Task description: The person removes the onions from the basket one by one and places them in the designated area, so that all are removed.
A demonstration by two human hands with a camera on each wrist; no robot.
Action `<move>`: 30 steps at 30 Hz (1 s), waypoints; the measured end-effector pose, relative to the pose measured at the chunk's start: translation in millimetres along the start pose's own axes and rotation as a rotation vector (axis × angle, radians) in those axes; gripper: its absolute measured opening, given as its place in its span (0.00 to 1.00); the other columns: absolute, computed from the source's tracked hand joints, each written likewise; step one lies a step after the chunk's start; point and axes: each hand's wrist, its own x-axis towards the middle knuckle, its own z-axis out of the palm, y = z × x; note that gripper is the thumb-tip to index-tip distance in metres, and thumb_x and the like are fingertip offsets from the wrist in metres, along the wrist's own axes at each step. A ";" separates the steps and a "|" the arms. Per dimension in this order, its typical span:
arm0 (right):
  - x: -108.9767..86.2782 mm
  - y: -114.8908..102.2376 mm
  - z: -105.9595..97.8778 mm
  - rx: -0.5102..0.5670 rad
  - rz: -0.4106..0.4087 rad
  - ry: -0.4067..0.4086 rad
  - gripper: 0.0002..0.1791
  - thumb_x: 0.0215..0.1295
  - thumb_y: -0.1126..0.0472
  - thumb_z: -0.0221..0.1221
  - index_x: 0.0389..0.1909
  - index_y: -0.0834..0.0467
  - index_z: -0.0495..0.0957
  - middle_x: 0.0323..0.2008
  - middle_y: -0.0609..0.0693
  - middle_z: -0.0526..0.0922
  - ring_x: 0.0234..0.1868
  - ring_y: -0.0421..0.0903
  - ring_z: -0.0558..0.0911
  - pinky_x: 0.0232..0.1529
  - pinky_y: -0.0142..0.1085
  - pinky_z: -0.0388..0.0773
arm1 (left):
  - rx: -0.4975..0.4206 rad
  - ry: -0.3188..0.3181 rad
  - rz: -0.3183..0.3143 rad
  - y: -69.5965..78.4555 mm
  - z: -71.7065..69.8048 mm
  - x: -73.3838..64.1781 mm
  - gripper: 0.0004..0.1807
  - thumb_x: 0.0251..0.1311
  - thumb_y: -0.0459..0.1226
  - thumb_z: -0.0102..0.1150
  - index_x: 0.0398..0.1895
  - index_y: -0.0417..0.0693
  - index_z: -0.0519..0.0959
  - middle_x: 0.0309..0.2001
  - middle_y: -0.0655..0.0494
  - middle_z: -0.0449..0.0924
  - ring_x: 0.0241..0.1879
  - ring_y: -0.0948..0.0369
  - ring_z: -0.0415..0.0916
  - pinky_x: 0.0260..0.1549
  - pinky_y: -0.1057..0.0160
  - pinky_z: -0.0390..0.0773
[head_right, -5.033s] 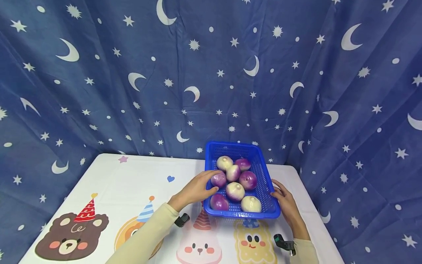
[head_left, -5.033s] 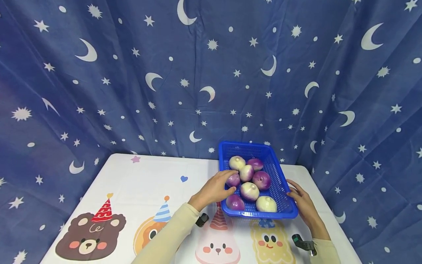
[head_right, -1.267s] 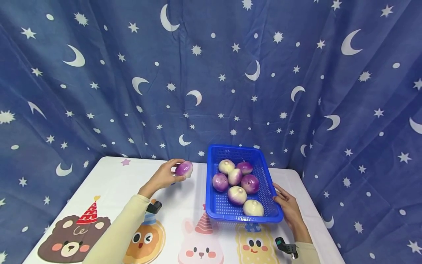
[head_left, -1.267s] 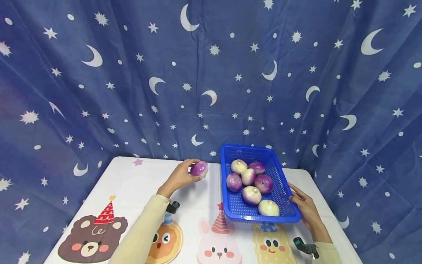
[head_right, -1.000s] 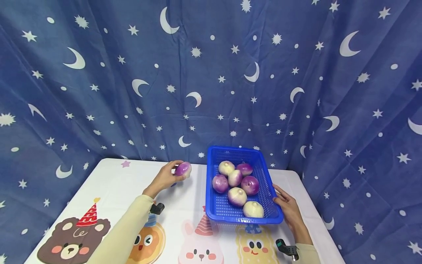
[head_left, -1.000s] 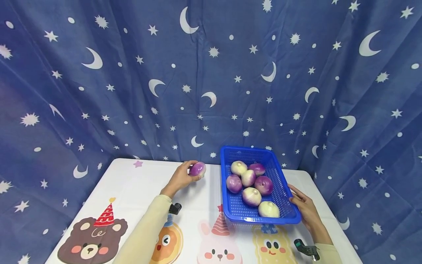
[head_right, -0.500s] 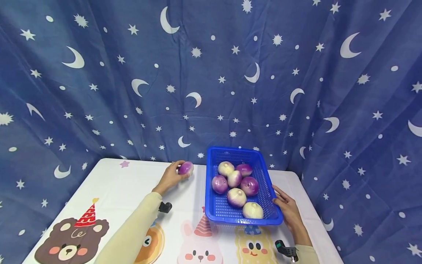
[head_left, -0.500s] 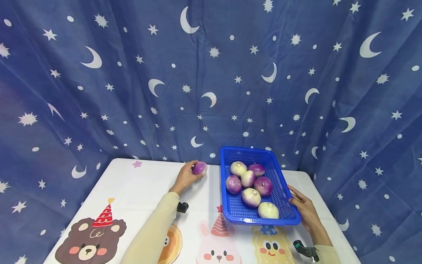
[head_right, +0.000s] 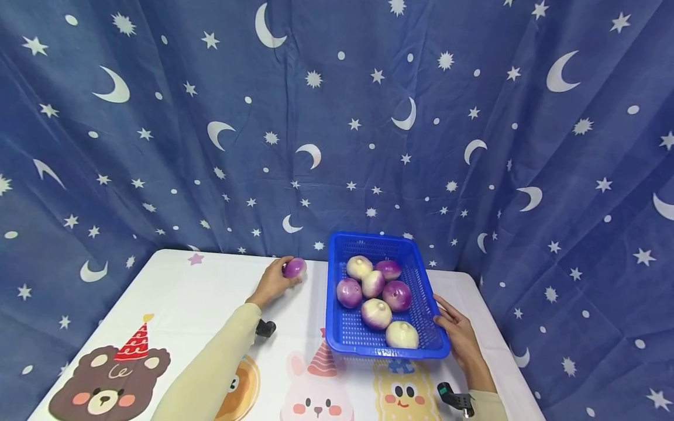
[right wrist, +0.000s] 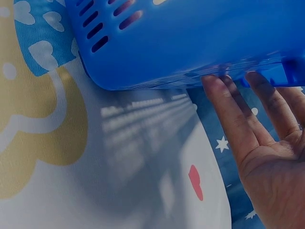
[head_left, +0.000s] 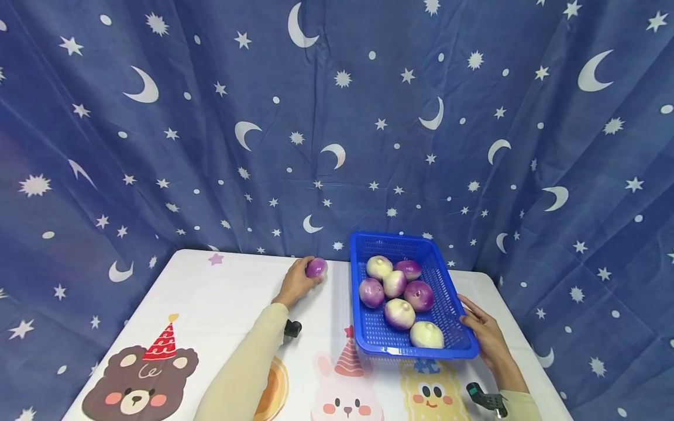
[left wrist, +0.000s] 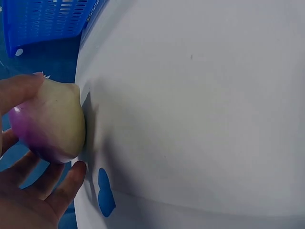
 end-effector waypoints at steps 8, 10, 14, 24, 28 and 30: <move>-1.7 0.6 0.9 0.008 0.002 -0.009 0.36 0.69 0.57 0.58 0.76 0.50 0.57 0.46 0.23 0.77 0.47 0.28 0.82 0.46 0.29 0.83 | 0.011 -0.028 -0.017 0.8 -2.7 -1.1 0.38 0.55 0.41 0.70 0.68 0.40 0.68 0.65 0.38 0.70 0.65 0.42 0.69 0.66 0.46 0.68; -0.5 0.3 1.0 0.003 -0.001 -0.012 0.36 0.69 0.57 0.58 0.76 0.49 0.57 0.48 0.23 0.77 0.47 0.27 0.81 0.47 0.28 0.82 | 0.015 -0.032 -0.011 1.3 -3.5 -0.9 0.38 0.55 0.41 0.70 0.68 0.38 0.67 0.66 0.37 0.69 0.66 0.42 0.68 0.67 0.46 0.67; 3.0 -0.5 1.5 0.016 -0.015 -0.022 0.36 0.68 0.56 0.59 0.75 0.48 0.58 0.50 0.25 0.77 0.48 0.26 0.81 0.47 0.27 0.81 | 0.022 -0.029 0.005 2.4 -5.4 -0.4 0.39 0.55 0.41 0.70 0.68 0.36 0.66 0.66 0.36 0.69 0.67 0.41 0.67 0.68 0.46 0.66; 1.5 0.1 0.7 0.010 0.015 -0.012 0.36 0.68 0.58 0.58 0.76 0.48 0.57 0.52 0.26 0.77 0.47 0.27 0.81 0.47 0.28 0.82 | 0.017 -0.038 -0.004 -0.8 -10.7 -10.0 0.39 0.55 0.43 0.69 0.69 0.42 0.67 0.69 0.38 0.66 0.69 0.42 0.63 0.70 0.46 0.62; 1.5 0.4 0.3 0.005 0.008 -0.009 0.36 0.69 0.57 0.58 0.75 0.47 0.57 0.52 0.27 0.77 0.47 0.27 0.82 0.47 0.28 0.82 | 0.000 -0.026 0.010 2.9 -15.9 -14.6 0.39 0.55 0.44 0.69 0.70 0.45 0.66 0.69 0.41 0.66 0.70 0.42 0.63 0.70 0.45 0.63; 1.6 0.6 0.1 0.007 0.003 -0.014 0.36 0.69 0.57 0.58 0.75 0.48 0.57 0.51 0.26 0.77 0.47 0.28 0.82 0.47 0.29 0.82 | -0.009 -0.016 0.029 6.6 -18.8 -17.5 0.38 0.56 0.44 0.68 0.70 0.45 0.67 0.69 0.41 0.67 0.69 0.42 0.64 0.70 0.45 0.63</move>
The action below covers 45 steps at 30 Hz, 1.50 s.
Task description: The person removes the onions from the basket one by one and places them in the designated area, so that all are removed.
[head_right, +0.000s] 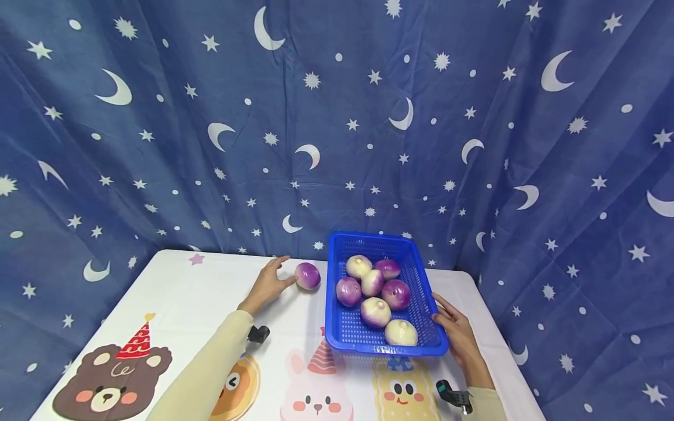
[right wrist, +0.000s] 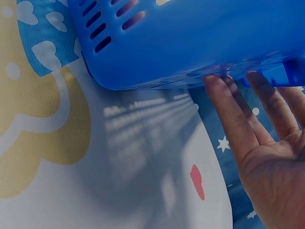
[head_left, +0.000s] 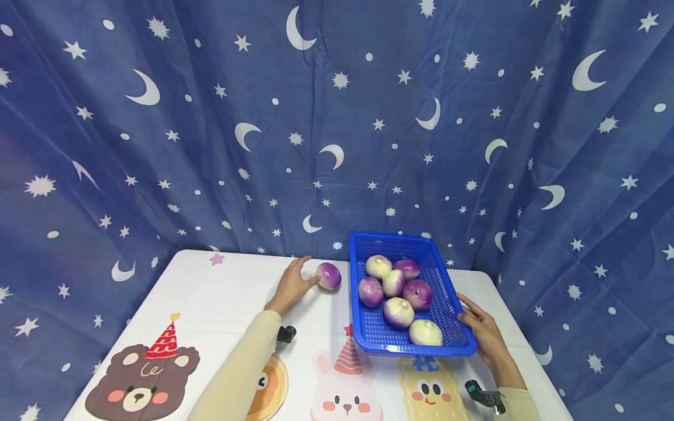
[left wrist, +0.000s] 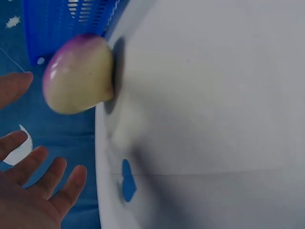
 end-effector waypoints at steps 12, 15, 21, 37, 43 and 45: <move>0.5 -3.8 0.2 -0.022 0.014 0.002 0.35 0.70 0.52 0.58 0.75 0.45 0.57 0.64 0.38 0.74 0.47 0.26 0.80 0.49 0.29 0.82 | 0.018 0.062 0.178 31.1 -13.4 -14.0 0.34 0.57 0.42 0.67 0.67 0.44 0.70 0.66 0.44 0.71 0.67 0.44 0.67 0.68 0.46 0.66; 0.4 -3.6 -0.8 -0.014 0.018 0.001 0.36 0.70 0.52 0.58 0.76 0.45 0.57 0.58 0.32 0.75 0.47 0.27 0.81 0.49 0.30 0.82 | -0.015 0.059 0.186 42.9 -16.2 -19.0 0.33 0.57 0.42 0.66 0.67 0.46 0.70 0.67 0.45 0.70 0.67 0.45 0.68 0.65 0.46 0.69; 0.4 -1.6 -1.4 0.007 0.019 -0.007 0.36 0.70 0.54 0.58 0.76 0.46 0.57 0.49 0.25 0.77 0.46 0.28 0.82 0.47 0.30 0.83 | -0.048 0.077 0.241 66.6 -18.3 -29.8 0.31 0.59 0.43 0.66 0.65 0.46 0.72 0.66 0.47 0.72 0.66 0.46 0.70 0.65 0.46 0.69; -1.3 0.1 -1.1 0.018 0.019 -0.011 0.36 0.70 0.54 0.58 0.76 0.46 0.56 0.49 0.24 0.77 0.47 0.28 0.82 0.47 0.30 0.83 | -0.134 -0.029 0.328 119.6 -10.4 -48.8 0.30 0.59 0.43 0.65 0.65 0.49 0.71 0.66 0.50 0.72 0.65 0.49 0.71 0.62 0.48 0.73; -0.9 -0.6 -0.7 0.011 0.027 -0.001 0.36 0.69 0.54 0.58 0.76 0.45 0.57 0.52 0.27 0.76 0.47 0.28 0.82 0.47 0.30 0.83 | -0.148 -0.147 0.320 132.8 -5.3 -54.2 0.33 0.59 0.41 0.64 0.68 0.49 0.68 0.68 0.48 0.69 0.67 0.49 0.69 0.57 0.50 0.79; -0.2 -0.5 -0.7 0.007 0.026 0.003 0.36 0.69 0.54 0.59 0.76 0.45 0.57 0.54 0.29 0.76 0.47 0.28 0.82 0.48 0.30 0.83 | -0.131 -0.161 0.313 136.8 -2.6 -55.7 0.33 0.59 0.41 0.64 0.68 0.49 0.68 0.68 0.49 0.70 0.67 0.51 0.69 0.59 0.49 0.77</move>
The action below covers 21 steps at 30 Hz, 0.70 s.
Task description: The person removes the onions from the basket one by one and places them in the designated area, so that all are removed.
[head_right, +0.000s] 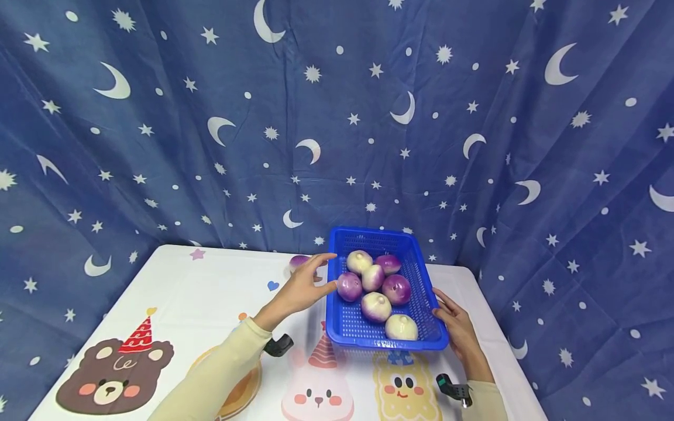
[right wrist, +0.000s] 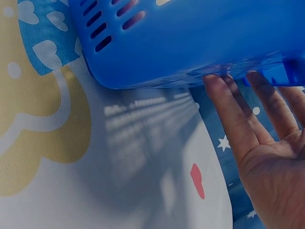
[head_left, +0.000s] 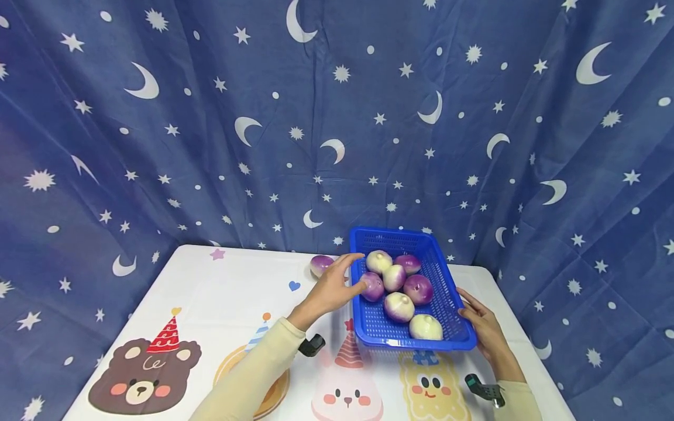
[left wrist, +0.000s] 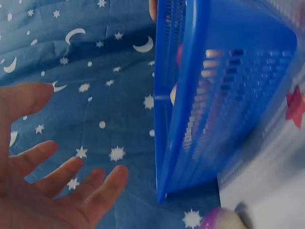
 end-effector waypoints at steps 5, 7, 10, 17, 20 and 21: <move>1.5 -0.1 -0.7 -0.004 -0.013 0.000 0.35 0.69 0.54 0.59 0.75 0.45 0.58 0.54 0.29 0.76 0.47 0.26 0.81 0.48 0.28 0.82 | 0.032 -0.043 -0.011 10.5 10.9 1.3 0.34 0.58 0.41 0.64 0.69 0.47 0.67 0.67 0.49 0.71 0.68 0.51 0.68 0.67 0.51 0.69; 1.5 0.0 -0.6 -0.001 -0.016 -0.002 0.35 0.69 0.54 0.59 0.75 0.45 0.58 0.53 0.28 0.76 0.47 0.27 0.81 0.48 0.29 0.82 | 0.038 -0.067 -0.009 14.8 16.8 1.0 0.34 0.58 0.41 0.65 0.68 0.47 0.67 0.67 0.49 0.71 0.68 0.51 0.68 0.67 0.51 0.68; 1.2 0.4 -0.5 0.002 -0.013 -0.002 0.35 0.69 0.54 0.59 0.75 0.45 0.58 0.51 0.27 0.77 0.46 0.27 0.82 0.47 0.30 0.83 | 0.066 -0.103 -0.013 19.9 27.0 0.3 0.35 0.58 0.44 0.66 0.69 0.49 0.67 0.67 0.49 0.71 0.68 0.52 0.68 0.67 0.51 0.69; 0.4 -0.4 0.9 0.001 -0.003 -0.005 0.35 0.69 0.54 0.59 0.75 0.44 0.58 0.57 0.33 0.76 0.46 0.29 0.82 0.48 0.32 0.83 | 0.108 -0.144 -0.010 30.1 48.5 -0.4 0.34 0.59 0.46 0.65 0.69 0.51 0.68 0.66 0.49 0.73 0.67 0.50 0.69 0.65 0.51 0.71; -0.2 -0.8 0.9 0.002 0.014 0.001 0.35 0.69 0.53 0.59 0.75 0.43 0.58 0.58 0.34 0.75 0.46 0.29 0.82 0.48 0.33 0.83 | 0.110 -0.156 -0.011 31.6 58.2 0.3 0.33 0.59 0.46 0.64 0.68 0.51 0.68 0.65 0.52 0.75 0.67 0.52 0.69 0.65 0.53 0.70; -0.3 -0.9 0.7 0.002 0.016 0.000 0.35 0.69 0.53 0.58 0.75 0.43 0.58 0.59 0.34 0.75 0.46 0.29 0.82 0.49 0.33 0.83 | 0.110 -0.157 -0.006 31.7 61.7 0.7 0.33 0.59 0.46 0.64 0.68 0.51 0.68 0.65 0.53 0.75 0.67 0.52 0.69 0.66 0.53 0.70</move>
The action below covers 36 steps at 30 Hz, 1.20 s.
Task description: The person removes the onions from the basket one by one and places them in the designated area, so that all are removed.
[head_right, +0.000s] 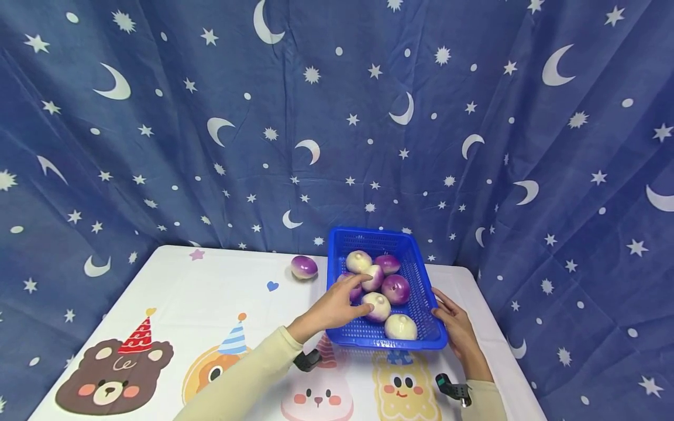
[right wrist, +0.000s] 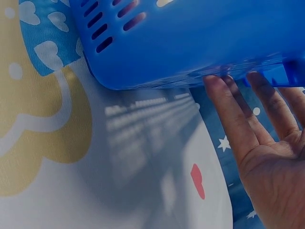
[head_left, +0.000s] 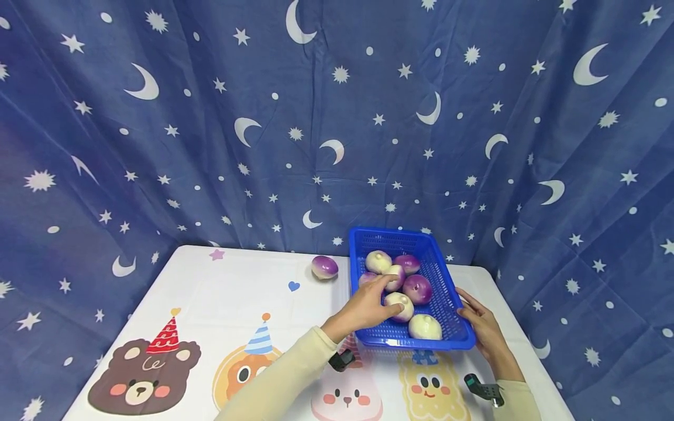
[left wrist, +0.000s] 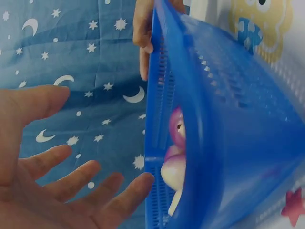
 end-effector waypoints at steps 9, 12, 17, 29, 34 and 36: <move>-1.4 0.7 -0.5 0.003 -0.006 -0.016 0.36 0.69 0.52 0.59 0.76 0.44 0.57 0.62 0.37 0.74 0.47 0.29 0.81 0.50 0.33 0.83 | 0.014 0.012 -0.029 10.5 24.7 4.5 0.31 0.57 0.44 0.65 0.65 0.50 0.71 0.63 0.53 0.75 0.63 0.56 0.73 0.62 0.58 0.73; -1.0 -0.1 0.4 -0.010 0.002 -0.013 0.36 0.69 0.51 0.59 0.76 0.44 0.56 0.73 0.51 0.65 0.47 0.28 0.81 0.51 0.33 0.82 | 0.023 0.017 -0.038 13.5 30.5 4.8 0.31 0.56 0.44 0.67 0.63 0.49 0.72 0.62 0.52 0.76 0.62 0.57 0.74 0.61 0.59 0.74; -0.6 -0.1 0.5 -0.014 -0.002 -0.005 0.36 0.70 0.53 0.58 0.76 0.44 0.57 0.74 0.53 0.63 0.47 0.28 0.81 0.50 0.33 0.83 | 0.022 0.017 -0.079 19.6 40.7 6.4 0.32 0.54 0.45 0.69 0.63 0.51 0.73 0.61 0.53 0.76 0.61 0.57 0.75 0.60 0.60 0.75; -0.9 -0.4 1.8 -0.009 -0.006 0.002 0.35 0.70 0.56 0.57 0.76 0.46 0.57 0.72 0.52 0.66 0.48 0.30 0.82 0.50 0.34 0.83 | 0.079 -0.053 -0.142 24.3 63.8 11.8 0.35 0.52 0.48 0.69 0.64 0.48 0.72 0.59 0.51 0.79 0.60 0.57 0.74 0.57 0.58 0.76; -0.4 1.1 1.1 0.000 -0.007 0.003 0.35 0.69 0.57 0.57 0.75 0.45 0.57 0.67 0.45 0.72 0.47 0.30 0.82 0.50 0.34 0.83 | 0.058 -0.085 -0.131 23.6 71.5 14.2 0.34 0.53 0.47 0.69 0.64 0.50 0.72 0.60 0.53 0.78 0.63 0.58 0.73 0.58 0.60 0.75; -0.4 1.6 0.6 0.009 -0.009 -0.003 0.35 0.69 0.57 0.57 0.76 0.45 0.57 0.63 0.39 0.75 0.47 0.31 0.83 0.49 0.34 0.83 | 0.062 -0.090 -0.133 23.8 74.1 15.4 0.34 0.53 0.47 0.69 0.64 0.51 0.72 0.61 0.55 0.78 0.64 0.59 0.72 0.59 0.61 0.75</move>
